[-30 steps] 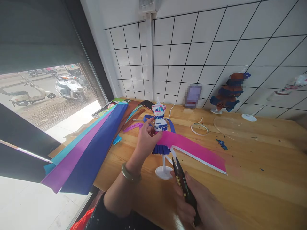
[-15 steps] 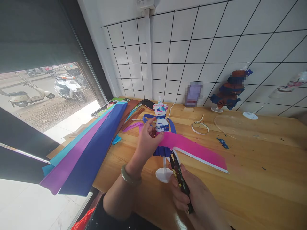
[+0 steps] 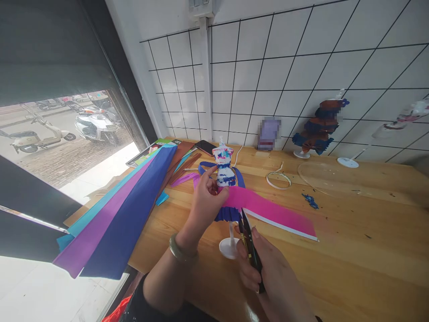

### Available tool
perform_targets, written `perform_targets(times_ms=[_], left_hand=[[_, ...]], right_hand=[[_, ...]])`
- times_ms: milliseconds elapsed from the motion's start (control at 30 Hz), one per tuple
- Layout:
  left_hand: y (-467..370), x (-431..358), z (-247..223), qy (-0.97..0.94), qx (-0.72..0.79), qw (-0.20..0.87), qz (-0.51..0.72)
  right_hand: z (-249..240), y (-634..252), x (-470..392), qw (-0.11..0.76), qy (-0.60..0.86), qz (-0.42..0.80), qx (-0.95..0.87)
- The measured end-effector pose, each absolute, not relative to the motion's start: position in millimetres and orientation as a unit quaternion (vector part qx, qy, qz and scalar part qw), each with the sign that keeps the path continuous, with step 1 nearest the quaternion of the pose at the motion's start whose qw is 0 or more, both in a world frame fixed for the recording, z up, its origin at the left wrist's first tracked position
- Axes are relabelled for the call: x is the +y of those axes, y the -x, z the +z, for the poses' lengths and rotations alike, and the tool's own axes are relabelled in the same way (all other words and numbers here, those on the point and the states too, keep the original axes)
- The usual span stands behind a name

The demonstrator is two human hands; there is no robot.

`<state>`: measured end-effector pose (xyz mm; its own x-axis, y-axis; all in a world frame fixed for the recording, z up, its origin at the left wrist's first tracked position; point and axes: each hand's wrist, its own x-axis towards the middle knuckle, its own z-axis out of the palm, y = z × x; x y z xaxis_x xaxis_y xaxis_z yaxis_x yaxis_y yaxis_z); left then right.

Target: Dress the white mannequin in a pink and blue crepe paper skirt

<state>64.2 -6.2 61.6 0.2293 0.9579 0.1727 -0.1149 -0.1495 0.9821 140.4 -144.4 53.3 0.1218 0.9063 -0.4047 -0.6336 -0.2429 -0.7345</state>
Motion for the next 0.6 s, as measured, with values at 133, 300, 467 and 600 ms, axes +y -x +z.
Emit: perform_targets(times_ms=[133,300,467,600], left_hand=[[-63.1,-5.1,57.4,-0.58,0.369,0.525,0.502],[-62.0,-3.8,52.1,-0.593,0.369,0.51,0.502],[-61.9,-4.7,53.5,-0.598,0.378,0.498,0.501],[-62.0,-5.5,54.0,-0.597,0.383,0.491,0.506]], right_hand=[[48.8,-140.0,-142.4,0.597,0.457,0.638,-0.165],[45.9,-139.3,-140.8,0.603,0.453,0.638,-0.156],[46.1,-138.2,-143.1,0.612,0.464,0.623,-0.15],[48.0,-138.0,-144.2,0.621,0.475,0.605,-0.149]])
